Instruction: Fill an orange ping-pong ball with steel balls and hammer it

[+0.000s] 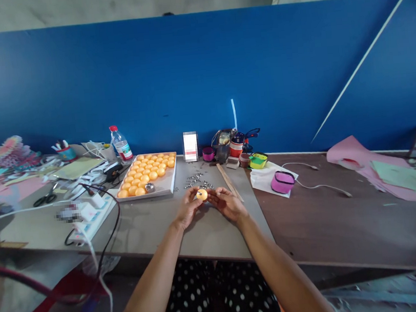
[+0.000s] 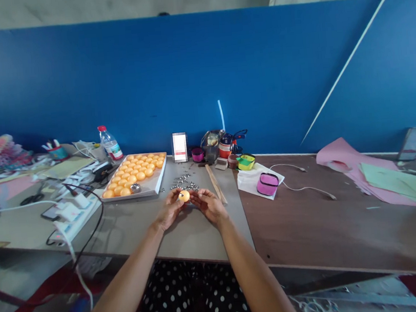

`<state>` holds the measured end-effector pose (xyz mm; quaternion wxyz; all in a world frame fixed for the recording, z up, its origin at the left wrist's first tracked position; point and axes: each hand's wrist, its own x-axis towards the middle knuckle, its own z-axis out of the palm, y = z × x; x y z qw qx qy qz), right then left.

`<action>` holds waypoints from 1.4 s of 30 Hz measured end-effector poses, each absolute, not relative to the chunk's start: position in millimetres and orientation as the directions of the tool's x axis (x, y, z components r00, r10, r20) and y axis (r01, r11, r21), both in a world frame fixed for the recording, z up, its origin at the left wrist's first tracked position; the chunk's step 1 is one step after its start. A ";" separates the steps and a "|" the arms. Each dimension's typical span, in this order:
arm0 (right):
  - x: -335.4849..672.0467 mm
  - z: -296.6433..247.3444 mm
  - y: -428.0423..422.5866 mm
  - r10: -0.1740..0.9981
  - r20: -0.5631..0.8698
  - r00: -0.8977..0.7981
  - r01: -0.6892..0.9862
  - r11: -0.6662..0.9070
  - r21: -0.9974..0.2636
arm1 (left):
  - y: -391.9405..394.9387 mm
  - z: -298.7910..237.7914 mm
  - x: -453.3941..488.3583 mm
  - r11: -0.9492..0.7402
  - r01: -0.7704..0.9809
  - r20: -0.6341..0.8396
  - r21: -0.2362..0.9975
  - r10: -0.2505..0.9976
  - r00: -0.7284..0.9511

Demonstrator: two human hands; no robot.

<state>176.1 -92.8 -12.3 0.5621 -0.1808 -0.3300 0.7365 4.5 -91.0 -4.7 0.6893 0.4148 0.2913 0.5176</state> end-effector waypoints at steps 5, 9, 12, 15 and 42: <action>177.9 -10.9 -93.2 0.948 0.092 -0.306 -0.707 -0.162 -0.688 | -89.3 -9.3 4.7 0.103 -0.406 0.012 0.908 0.962 0.272; 178.7 -9.3 -93.8 0.950 0.103 -0.296 -0.706 -0.145 -0.693 | -88.8 -10.4 5.6 0.089 -0.402 0.031 0.911 0.959 0.282; 178.8 -8.8 -94.1 0.951 0.111 -0.289 -0.701 -0.131 -0.701 | -89.5 -10.0 6.9 0.051 -0.402 0.062 0.914 0.963 0.262; 178.6 -9.9 -93.5 0.952 0.109 -0.285 -0.700 -0.129 -0.702 | -91.5 -7.9 8.1 0.036 -0.389 0.074 0.920 0.962 0.264; 179.0 -8.3 -94.2 0.954 0.110 -0.277 -0.697 -0.121 -0.707 | -94.8 -5.0 10.3 -0.006 -0.361 0.107 0.933 0.959 0.261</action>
